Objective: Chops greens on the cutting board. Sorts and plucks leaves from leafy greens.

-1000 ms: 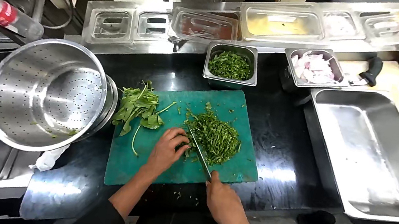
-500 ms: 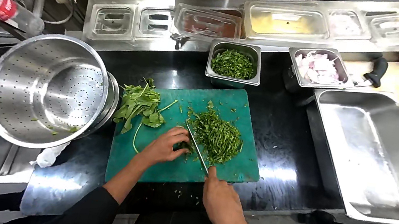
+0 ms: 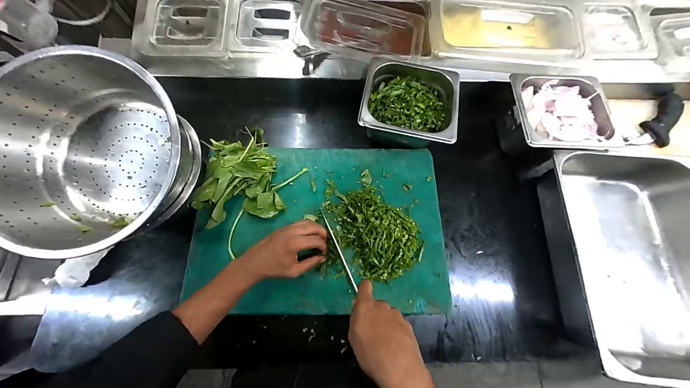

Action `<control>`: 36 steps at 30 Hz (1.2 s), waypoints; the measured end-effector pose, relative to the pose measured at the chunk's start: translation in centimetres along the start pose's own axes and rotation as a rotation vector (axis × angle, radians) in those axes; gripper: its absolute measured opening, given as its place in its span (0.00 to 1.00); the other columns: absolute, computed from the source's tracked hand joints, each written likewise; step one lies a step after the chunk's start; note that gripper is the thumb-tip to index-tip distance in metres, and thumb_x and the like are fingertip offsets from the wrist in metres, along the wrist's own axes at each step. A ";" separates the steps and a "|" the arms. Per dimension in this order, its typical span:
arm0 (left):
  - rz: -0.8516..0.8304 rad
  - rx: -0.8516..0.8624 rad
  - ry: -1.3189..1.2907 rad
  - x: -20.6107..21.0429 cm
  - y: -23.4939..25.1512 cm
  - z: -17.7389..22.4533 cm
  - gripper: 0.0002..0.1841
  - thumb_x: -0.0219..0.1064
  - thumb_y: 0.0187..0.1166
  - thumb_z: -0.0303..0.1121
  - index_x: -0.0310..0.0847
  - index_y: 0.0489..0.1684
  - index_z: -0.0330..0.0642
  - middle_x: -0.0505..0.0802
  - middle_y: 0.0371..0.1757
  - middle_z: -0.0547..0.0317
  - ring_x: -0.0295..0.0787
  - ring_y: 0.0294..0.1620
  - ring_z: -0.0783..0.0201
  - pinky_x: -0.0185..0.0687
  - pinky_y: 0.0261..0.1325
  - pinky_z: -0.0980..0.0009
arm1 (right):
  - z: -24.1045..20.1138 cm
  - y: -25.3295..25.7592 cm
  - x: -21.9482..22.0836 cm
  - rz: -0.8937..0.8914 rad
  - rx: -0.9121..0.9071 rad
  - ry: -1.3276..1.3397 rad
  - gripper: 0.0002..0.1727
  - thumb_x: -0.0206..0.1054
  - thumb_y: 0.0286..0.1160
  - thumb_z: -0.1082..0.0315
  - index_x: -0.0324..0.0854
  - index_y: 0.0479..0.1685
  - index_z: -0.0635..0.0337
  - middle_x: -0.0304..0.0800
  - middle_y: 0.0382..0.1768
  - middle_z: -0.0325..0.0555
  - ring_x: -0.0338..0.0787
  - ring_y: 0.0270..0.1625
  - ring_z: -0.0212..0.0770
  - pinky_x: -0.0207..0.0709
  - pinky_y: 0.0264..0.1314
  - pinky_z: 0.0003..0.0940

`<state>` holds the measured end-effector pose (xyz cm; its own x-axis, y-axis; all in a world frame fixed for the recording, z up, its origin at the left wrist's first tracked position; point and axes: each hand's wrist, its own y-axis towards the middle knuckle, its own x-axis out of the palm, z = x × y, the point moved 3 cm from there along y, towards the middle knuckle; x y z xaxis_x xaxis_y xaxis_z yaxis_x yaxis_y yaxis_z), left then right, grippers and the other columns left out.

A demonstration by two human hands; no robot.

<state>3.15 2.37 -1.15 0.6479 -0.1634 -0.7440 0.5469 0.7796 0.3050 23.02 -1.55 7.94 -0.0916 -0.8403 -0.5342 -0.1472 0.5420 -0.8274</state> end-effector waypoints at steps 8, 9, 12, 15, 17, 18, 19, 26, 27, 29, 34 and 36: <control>-0.043 0.063 0.009 -0.3 0.6 -0.3 0.04 0.73 0.73 0.31 0.91 0.34 0.41 0.93 0.48 0.56 0.89 0.59 0.61 0.83 0.70 0.67 | -1.2 2.2 1.4 0.029 -0.001 0.036 0.22 0.41 0.97 0.60 0.60 0.82 0.58 0.90 0.56 0.62 0.92 0.62 0.62 0.84 0.60 0.57; -0.038 0.071 0.011 -0.3 0.6 -0.3 0.04 0.72 0.74 0.31 0.91 0.35 0.41 0.93 0.48 0.56 0.89 0.59 0.61 0.82 0.70 0.67 | -1.2 2.3 1.3 0.039 -0.004 0.035 0.22 0.41 0.97 0.60 0.61 0.82 0.58 0.90 0.56 0.62 0.92 0.62 0.61 0.84 0.60 0.56; -0.030 0.105 0.056 -0.2 0.3 -0.4 0.06 0.71 0.75 0.33 0.92 0.36 0.41 0.94 0.47 0.55 0.90 0.57 0.59 0.82 0.70 0.64 | -1.7 1.0 -0.3 -0.015 -0.007 0.025 0.22 0.43 0.96 0.62 0.59 0.83 0.59 0.87 0.60 0.62 0.91 0.64 0.61 0.84 0.62 0.56; -0.017 0.121 0.039 -0.3 0.0 -0.7 0.06 0.70 0.77 0.33 0.92 0.36 0.41 0.94 0.48 0.56 0.89 0.59 0.61 0.81 0.71 0.67 | -2.2 1.6 0.9 0.000 -0.020 0.059 0.21 0.45 0.94 0.65 0.59 0.82 0.57 0.89 0.57 0.62 0.92 0.62 0.61 0.85 0.60 0.57; -0.001 0.121 0.027 -0.3 0.0 -0.8 0.06 0.70 0.77 0.32 0.92 0.37 0.42 0.94 0.48 0.57 0.89 0.59 0.63 0.82 0.71 0.69 | -1.9 2.5 1.5 0.044 -0.029 0.056 0.22 0.45 0.94 0.66 0.59 0.83 0.57 0.90 0.55 0.61 0.93 0.60 0.62 0.85 0.59 0.57; 0.005 0.126 0.030 -0.3 0.0 -0.9 0.06 0.70 0.77 0.32 0.92 0.37 0.41 0.94 0.48 0.57 0.89 0.59 0.63 0.82 0.71 0.70 | -1.9 2.5 1.1 0.042 -0.034 0.052 0.22 0.44 0.95 0.64 0.59 0.83 0.57 0.90 0.56 0.61 0.92 0.61 0.62 0.85 0.59 0.57; 0.004 0.131 0.032 -0.2 -0.1 -0.9 0.06 0.70 0.78 0.32 0.92 0.37 0.41 0.94 0.48 0.57 0.89 0.59 0.63 0.82 0.71 0.70 | -2.0 2.0 0.5 0.021 -0.040 0.048 0.22 0.43 0.96 0.63 0.59 0.83 0.58 0.89 0.58 0.62 0.92 0.62 0.62 0.84 0.60 0.57; 0.034 0.134 0.015 -0.5 -0.5 -0.9 0.08 0.69 0.79 0.32 0.93 0.36 0.41 0.94 0.47 0.58 0.90 0.58 0.65 0.82 0.70 0.71 | -2.7 2.5 1.8 0.019 -0.027 0.117 0.23 0.46 0.94 0.65 0.57 0.84 0.56 0.90 0.56 0.60 0.93 0.61 0.61 0.85 0.59 0.57; 0.033 0.140 0.014 -0.5 -0.5 -1.1 0.08 0.69 0.79 0.32 0.93 0.36 0.41 0.94 0.47 0.58 0.90 0.58 0.65 0.81 0.70 0.72 | -2.7 2.3 1.3 0.011 -0.032 0.118 0.22 0.46 0.94 0.65 0.58 0.83 0.56 0.90 0.56 0.60 0.92 0.61 0.61 0.85 0.59 0.57; 0.017 0.158 0.003 -0.6 -0.7 -1.3 0.07 0.69 0.78 0.31 0.92 0.35 0.40 0.94 0.46 0.56 0.90 0.57 0.63 0.81 0.70 0.71 | -3.0 1.4 0.5 -0.027 -0.043 0.131 0.22 0.46 0.94 0.65 0.59 0.82 0.58 0.88 0.59 0.61 0.91 0.63 0.60 0.84 0.61 0.57; 0.016 0.175 -0.040 -0.9 -0.9 -1.7 0.06 0.69 0.78 0.30 0.92 0.35 0.40 0.94 0.47 0.57 0.90 0.59 0.63 0.81 0.72 0.70 | -3.7 2.7 3.0 0.047 -0.006 0.181 0.22 0.43 0.96 0.62 0.58 0.84 0.56 0.90 0.55 0.61 0.93 0.59 0.61 0.85 0.59 0.57; 0.008 0.163 -0.053 -1.2 -1.2 -1.6 0.07 0.69 0.78 0.30 0.92 0.36 0.39 0.94 0.48 0.55 0.90 0.60 0.63 0.81 0.72 0.69 | -3.8 2.8 3.1 0.049 -0.011 0.181 0.22 0.42 0.96 0.60 0.59 0.83 0.56 0.90 0.55 0.61 0.92 0.61 0.60 0.84 0.60 0.57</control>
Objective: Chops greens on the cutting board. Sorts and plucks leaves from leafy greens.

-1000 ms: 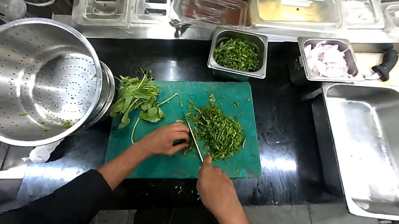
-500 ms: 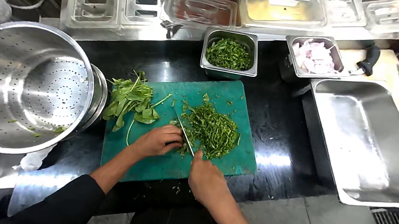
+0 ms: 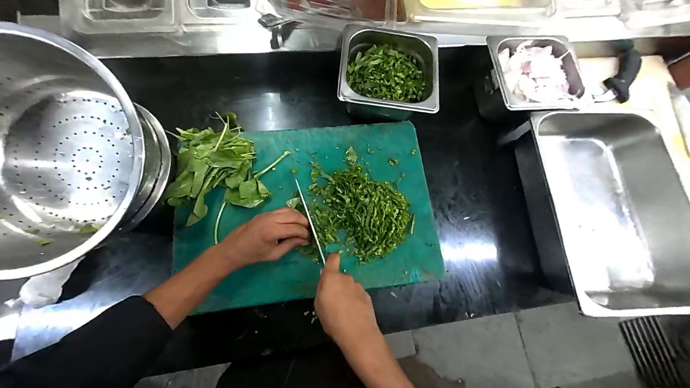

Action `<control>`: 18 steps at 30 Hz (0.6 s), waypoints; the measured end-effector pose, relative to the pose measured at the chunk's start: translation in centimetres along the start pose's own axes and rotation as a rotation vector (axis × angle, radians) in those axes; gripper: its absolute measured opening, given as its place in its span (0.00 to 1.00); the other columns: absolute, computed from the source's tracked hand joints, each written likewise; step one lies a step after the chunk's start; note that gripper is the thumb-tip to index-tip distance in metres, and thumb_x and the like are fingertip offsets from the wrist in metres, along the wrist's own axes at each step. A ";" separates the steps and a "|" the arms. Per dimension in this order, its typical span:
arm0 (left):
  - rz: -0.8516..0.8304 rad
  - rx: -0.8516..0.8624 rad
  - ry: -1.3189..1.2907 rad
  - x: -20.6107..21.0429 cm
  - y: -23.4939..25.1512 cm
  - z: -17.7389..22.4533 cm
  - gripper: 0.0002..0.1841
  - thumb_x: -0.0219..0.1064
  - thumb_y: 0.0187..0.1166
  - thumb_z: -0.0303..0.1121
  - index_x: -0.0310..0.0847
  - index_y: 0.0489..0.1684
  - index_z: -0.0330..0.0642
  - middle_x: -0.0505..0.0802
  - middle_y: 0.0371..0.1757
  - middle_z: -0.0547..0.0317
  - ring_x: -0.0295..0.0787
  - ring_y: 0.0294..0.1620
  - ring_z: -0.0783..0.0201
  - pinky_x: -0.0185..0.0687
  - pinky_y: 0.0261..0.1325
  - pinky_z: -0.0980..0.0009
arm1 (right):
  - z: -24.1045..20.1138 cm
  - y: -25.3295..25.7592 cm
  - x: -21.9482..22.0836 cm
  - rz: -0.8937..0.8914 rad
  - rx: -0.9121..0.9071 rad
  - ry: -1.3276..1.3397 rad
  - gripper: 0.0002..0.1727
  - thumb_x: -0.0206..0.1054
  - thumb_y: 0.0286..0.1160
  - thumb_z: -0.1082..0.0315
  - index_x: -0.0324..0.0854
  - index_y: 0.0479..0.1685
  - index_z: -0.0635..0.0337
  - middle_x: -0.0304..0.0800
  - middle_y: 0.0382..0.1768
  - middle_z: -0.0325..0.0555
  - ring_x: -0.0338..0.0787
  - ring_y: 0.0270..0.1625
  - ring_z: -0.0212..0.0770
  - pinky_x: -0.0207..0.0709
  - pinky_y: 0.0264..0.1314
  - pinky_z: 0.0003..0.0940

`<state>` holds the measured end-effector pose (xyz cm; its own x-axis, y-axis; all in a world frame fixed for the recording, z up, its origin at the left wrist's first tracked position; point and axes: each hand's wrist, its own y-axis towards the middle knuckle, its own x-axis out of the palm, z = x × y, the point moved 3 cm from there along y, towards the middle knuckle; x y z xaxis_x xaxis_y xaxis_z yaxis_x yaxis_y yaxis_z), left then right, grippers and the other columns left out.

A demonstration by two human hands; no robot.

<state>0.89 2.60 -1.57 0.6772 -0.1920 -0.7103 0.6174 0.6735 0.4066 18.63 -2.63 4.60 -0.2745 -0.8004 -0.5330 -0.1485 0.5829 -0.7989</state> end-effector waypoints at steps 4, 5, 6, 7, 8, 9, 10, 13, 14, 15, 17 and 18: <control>0.035 -0.117 -0.031 -1.3 -0.8 0.5 0.11 0.68 0.81 0.34 0.92 0.49 0.38 0.93 0.58 0.52 0.89 0.65 0.63 0.83 0.72 0.69 | 1.4 -0.7 -1.1 0.031 -0.050 0.128 0.24 0.44 0.97 0.54 0.65 0.81 0.56 0.90 0.49 0.61 0.92 0.55 0.60 0.83 0.58 0.58; 0.061 -0.147 -0.042 -1.5 -1.2 0.6 0.11 0.69 0.80 0.35 0.92 0.49 0.38 0.92 0.59 0.53 0.88 0.66 0.63 0.83 0.72 0.68 | 1.7 -1.2 -1.2 0.054 -0.051 0.161 0.23 0.44 0.97 0.54 0.66 0.79 0.56 0.89 0.46 0.60 0.93 0.50 0.59 0.84 0.55 0.57; 0.079 -0.162 -0.049 -1.6 -1.6 0.7 0.11 0.70 0.79 0.36 0.92 0.48 0.39 0.93 0.58 0.54 0.88 0.66 0.64 0.82 0.72 0.68 | 2.0 -1.6 -1.2 0.075 -0.042 0.184 0.22 0.44 0.97 0.53 0.67 0.76 0.56 0.88 0.43 0.58 0.93 0.47 0.57 0.85 0.52 0.56; 0.083 -0.165 -0.055 -1.5 -2.0 0.7 0.10 0.72 0.77 0.36 0.92 0.47 0.40 0.93 0.58 0.54 0.88 0.65 0.63 0.82 0.72 0.67 | 2.1 -2.1 -1.0 0.087 -0.023 0.193 0.22 0.44 0.97 0.53 0.67 0.75 0.56 0.88 0.42 0.58 0.93 0.46 0.57 0.84 0.52 0.55; 0.077 -0.158 -0.062 -1.2 -2.3 0.7 0.10 0.73 0.76 0.36 0.92 0.46 0.40 0.93 0.56 0.54 0.88 0.65 0.63 0.83 0.72 0.67 | 2.0 -2.3 -0.7 0.091 -0.004 0.187 0.22 0.43 0.97 0.53 0.67 0.75 0.56 0.88 0.42 0.58 0.93 0.47 0.57 0.84 0.53 0.55; 0.068 -0.146 -0.065 -0.9 -2.4 0.6 0.09 0.74 0.75 0.35 0.92 0.45 0.39 0.93 0.55 0.53 0.89 0.64 0.62 0.83 0.72 0.67 | 1.8 -2.5 -0.2 0.090 0.013 0.170 0.22 0.43 0.97 0.53 0.67 0.75 0.56 0.88 0.44 0.58 0.93 0.49 0.57 0.84 0.54 0.55; 0.057 -0.130 -0.061 -0.6 -2.2 0.5 0.09 0.75 0.75 0.34 0.92 0.44 0.39 0.93 0.55 0.53 0.89 0.64 0.61 0.82 0.72 0.67 | 1.4 -2.6 0.3 0.088 0.030 0.146 0.23 0.42 0.97 0.53 0.67 0.76 0.57 0.89 0.47 0.59 0.93 0.53 0.58 0.83 0.57 0.56; -0.007 -0.102 -0.035 -0.3 -1.0 0.1 0.06 0.75 0.74 0.31 0.92 0.42 0.40 0.93 0.54 0.53 0.89 0.63 0.58 0.83 0.71 0.64 | 0.1 -2.3 1.6 0.093 0.089 0.092 0.23 0.42 0.97 0.54 0.66 0.79 0.56 0.91 0.53 0.61 0.92 0.60 0.61 0.83 0.61 0.58; -0.031 -0.085 -0.031 -0.4 -0.5 0.1 0.05 0.74 0.74 0.30 0.92 0.41 0.40 0.94 0.52 0.53 0.90 0.62 0.57 0.84 0.70 0.64 | -0.1 -1.8 2.0 0.093 0.104 0.084 0.23 0.41 0.97 0.54 0.65 0.79 0.56 0.90 0.54 0.61 0.92 0.61 0.61 0.83 0.62 0.58; -0.058 -0.071 -0.031 -0.5 -0.1 0.1 0.04 0.74 0.74 0.28 0.93 0.40 0.39 0.94 0.51 0.53 0.90 0.60 0.57 0.84 0.70 0.63 | -0.3 -1.3 2.4 0.094 0.118 0.075 0.23 0.41 0.97 0.55 0.64 0.79 0.57 0.90 0.55 0.61 0.92 0.62 0.60 0.83 0.63 0.58; -0.104 -0.045 -0.041 -0.5 0.2 0.3 0.03 0.74 0.74 0.26 0.93 0.38 0.38 0.95 0.50 0.52 0.91 0.60 0.55 0.83 0.70 0.60 | -0.6 -1.1 2.7 0.102 0.134 0.048 0.22 0.42 0.97 0.56 0.63 0.79 0.57 0.90 0.54 0.61 0.92 0.61 0.60 0.83 0.62 0.57; -0.121 -0.032 -0.041 -0.7 0.2 0.3 0.03 0.73 0.75 0.26 0.93 0.39 0.38 0.94 0.50 0.52 0.91 0.60 0.54 0.83 0.71 0.59 | -0.8 -1.1 2.4 0.110 0.128 0.042 0.21 0.43 0.97 0.56 0.63 0.79 0.57 0.90 0.53 0.61 0.92 0.60 0.61 0.83 0.61 0.58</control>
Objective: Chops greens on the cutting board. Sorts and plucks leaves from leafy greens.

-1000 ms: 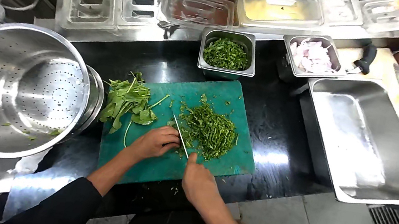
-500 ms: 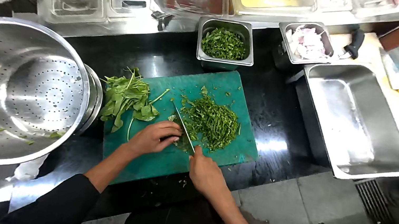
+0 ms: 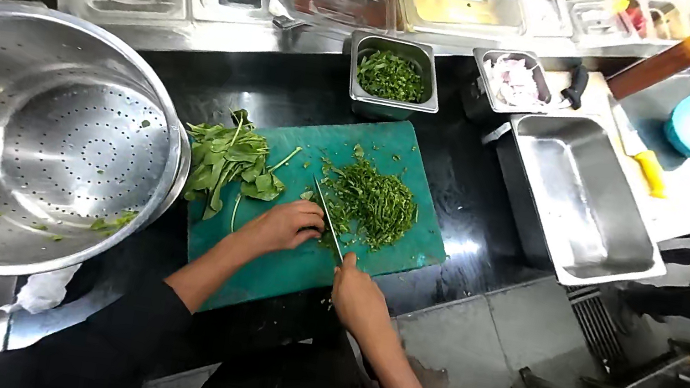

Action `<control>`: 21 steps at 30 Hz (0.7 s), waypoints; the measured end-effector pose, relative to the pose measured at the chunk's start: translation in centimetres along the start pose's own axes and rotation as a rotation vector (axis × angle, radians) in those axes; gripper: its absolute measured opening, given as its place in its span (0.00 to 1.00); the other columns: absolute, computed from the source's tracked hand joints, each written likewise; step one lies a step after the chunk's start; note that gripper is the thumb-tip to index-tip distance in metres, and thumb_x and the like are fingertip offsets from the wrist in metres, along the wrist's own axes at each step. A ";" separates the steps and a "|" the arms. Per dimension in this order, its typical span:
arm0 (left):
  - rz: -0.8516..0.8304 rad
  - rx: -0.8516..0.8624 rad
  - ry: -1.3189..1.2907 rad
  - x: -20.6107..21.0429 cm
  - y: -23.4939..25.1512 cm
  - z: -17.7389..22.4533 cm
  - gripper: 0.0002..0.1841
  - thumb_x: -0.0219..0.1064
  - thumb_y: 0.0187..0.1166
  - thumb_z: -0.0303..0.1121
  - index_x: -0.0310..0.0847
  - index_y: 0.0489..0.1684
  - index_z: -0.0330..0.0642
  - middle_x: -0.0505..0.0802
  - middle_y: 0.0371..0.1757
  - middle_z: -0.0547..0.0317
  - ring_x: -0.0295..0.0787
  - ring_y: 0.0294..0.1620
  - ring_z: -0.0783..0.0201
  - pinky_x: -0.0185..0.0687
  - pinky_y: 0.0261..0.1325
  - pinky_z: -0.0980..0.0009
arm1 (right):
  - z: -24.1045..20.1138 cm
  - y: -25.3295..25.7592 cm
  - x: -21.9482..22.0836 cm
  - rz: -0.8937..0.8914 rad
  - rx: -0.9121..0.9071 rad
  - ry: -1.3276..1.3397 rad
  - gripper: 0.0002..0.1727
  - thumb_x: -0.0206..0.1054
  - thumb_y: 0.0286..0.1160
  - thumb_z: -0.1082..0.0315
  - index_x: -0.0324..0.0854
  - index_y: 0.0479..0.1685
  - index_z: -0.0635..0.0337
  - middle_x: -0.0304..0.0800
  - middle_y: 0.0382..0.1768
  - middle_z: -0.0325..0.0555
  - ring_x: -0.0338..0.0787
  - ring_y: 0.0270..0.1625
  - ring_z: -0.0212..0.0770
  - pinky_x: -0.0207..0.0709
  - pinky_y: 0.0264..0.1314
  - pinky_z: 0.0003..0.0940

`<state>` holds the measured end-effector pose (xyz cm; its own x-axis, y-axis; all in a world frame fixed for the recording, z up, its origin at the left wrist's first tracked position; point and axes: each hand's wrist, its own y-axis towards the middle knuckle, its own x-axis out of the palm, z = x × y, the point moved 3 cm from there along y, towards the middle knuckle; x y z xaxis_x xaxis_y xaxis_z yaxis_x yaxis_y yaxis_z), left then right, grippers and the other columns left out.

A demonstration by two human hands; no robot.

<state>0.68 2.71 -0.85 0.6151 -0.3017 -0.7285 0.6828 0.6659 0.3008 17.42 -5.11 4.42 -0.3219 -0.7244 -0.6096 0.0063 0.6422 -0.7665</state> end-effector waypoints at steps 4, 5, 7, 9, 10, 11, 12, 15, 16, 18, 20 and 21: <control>0.009 -0.008 -0.001 -0.2 -0.1 -0.1 0.03 0.73 0.75 0.25 0.92 0.39 0.38 0.94 0.51 0.51 0.90 0.60 0.54 0.84 0.70 0.59 | -0.2 -1.0 -0.6 0.016 -0.013 0.023 0.22 0.44 0.97 0.57 0.63 0.81 0.57 0.90 0.54 0.61 0.91 0.61 0.61 0.83 0.62 0.59; 0.018 -0.011 -0.005 -0.1 -0.4 -0.1 0.02 0.73 0.75 0.25 0.92 0.38 0.37 0.94 0.51 0.51 0.90 0.60 0.54 0.83 0.70 0.59 | -0.3 -1.0 0.1 0.016 -0.009 0.024 0.23 0.43 0.97 0.57 0.62 0.81 0.57 0.90 0.55 0.62 0.91 0.62 0.61 0.83 0.62 0.58; 0.020 -0.004 -0.002 -0.2 -0.2 -0.1 0.02 0.73 0.74 0.23 0.92 0.37 0.36 0.94 0.51 0.50 0.91 0.60 0.54 0.84 0.70 0.59 | -0.6 -0.3 1.1 0.027 0.004 0.024 0.23 0.42 0.97 0.56 0.61 0.82 0.57 0.89 0.57 0.62 0.91 0.63 0.61 0.83 0.62 0.59; -0.014 -0.002 -0.002 -0.4 0.2 -0.1 0.02 0.72 0.74 0.22 0.91 0.37 0.35 0.94 0.51 0.49 0.91 0.60 0.53 0.84 0.70 0.58 | -0.7 0.1 1.0 0.038 -0.004 0.031 0.23 0.42 0.97 0.56 0.62 0.81 0.58 0.89 0.57 0.62 0.91 0.63 0.61 0.82 0.63 0.59; -0.034 -0.007 -0.002 -0.4 0.2 0.0 0.02 0.72 0.75 0.21 0.91 0.37 0.35 0.94 0.51 0.48 0.91 0.60 0.53 0.83 0.70 0.58 | -0.4 0.3 0.9 0.039 -0.023 0.057 0.23 0.43 0.97 0.56 0.62 0.80 0.58 0.89 0.56 0.62 0.91 0.63 0.62 0.82 0.64 0.60; -0.045 -0.016 0.002 -0.5 0.1 0.1 0.03 0.71 0.76 0.22 0.91 0.38 0.35 0.94 0.52 0.49 0.91 0.61 0.53 0.83 0.71 0.58 | 0.0 0.4 0.6 0.044 -0.047 0.099 0.23 0.44 0.97 0.56 0.63 0.80 0.58 0.90 0.53 0.63 0.92 0.60 0.62 0.82 0.62 0.60; -0.029 -0.031 0.010 -0.7 0.2 0.2 0.03 0.71 0.77 0.23 0.91 0.40 0.35 0.93 0.53 0.48 0.90 0.61 0.54 0.83 0.71 0.59 | 0.5 0.4 0.1 0.047 -0.071 0.160 0.23 0.44 0.97 0.55 0.65 0.79 0.58 0.90 0.49 0.61 0.93 0.54 0.59 0.84 0.58 0.58; 0.190 -0.101 0.057 -0.9 -0.5 1.5 0.14 0.63 0.86 0.36 0.90 0.58 0.39 0.90 0.66 0.51 0.85 0.72 0.55 0.78 0.78 0.57 | 2.2 -0.3 -0.7 -0.019 -0.157 0.575 0.21 0.46 0.97 0.54 0.66 0.76 0.57 0.79 0.23 0.45 0.84 0.18 0.40 0.83 0.22 0.36; 0.238 -0.107 0.077 -0.6 -0.8 2.3 0.21 0.57 0.89 0.45 0.86 0.68 0.43 0.85 0.75 0.52 0.78 0.79 0.54 0.72 0.82 0.53 | 2.7 -0.6 -1.0 -0.065 -0.176 0.764 0.18 0.48 0.96 0.56 0.66 0.72 0.57 0.76 0.19 0.42 0.80 0.13 0.38 0.81 0.16 0.34; 0.258 -0.077 0.103 0.5 -1.0 4.4 0.33 0.46 0.88 0.64 0.78 0.80 0.54 0.75 0.86 0.56 0.63 0.89 0.50 0.60 0.87 0.43 | 3.3 -1.3 -1.8 -0.163 -0.218 1.025 0.11 0.50 0.94 0.62 0.67 0.64 0.56 0.73 0.15 0.39 0.76 0.10 0.35 0.78 0.13 0.32; 0.213 -0.050 0.105 1.8 -0.9 6.5 0.38 0.40 0.82 0.73 0.76 0.81 0.65 0.71 0.89 0.60 0.54 0.93 0.45 0.49 0.89 0.35 | 3.6 -1.8 -2.8 -0.226 -0.266 1.116 0.09 0.51 0.91 0.65 0.68 0.61 0.55 0.72 0.15 0.38 0.75 0.10 0.34 0.77 0.12 0.31; 0.192 -0.039 0.105 2.3 -0.7 7.1 0.38 0.37 0.81 0.75 0.75 0.82 0.70 0.70 0.90 0.62 0.51 0.94 0.45 0.44 0.89 0.33 | 3.7 -2.2 -3.2 -0.247 -0.285 1.127 0.08 0.52 0.91 0.65 0.67 0.59 0.54 0.71 0.15 0.37 0.75 0.09 0.34 0.78 0.12 0.30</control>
<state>4.39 -3.25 1.66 0.6868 -0.0953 -0.7205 0.5396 0.7310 0.4176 21.97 -5.07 7.30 -0.9373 -0.2989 0.1795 -0.3379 0.6522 -0.6786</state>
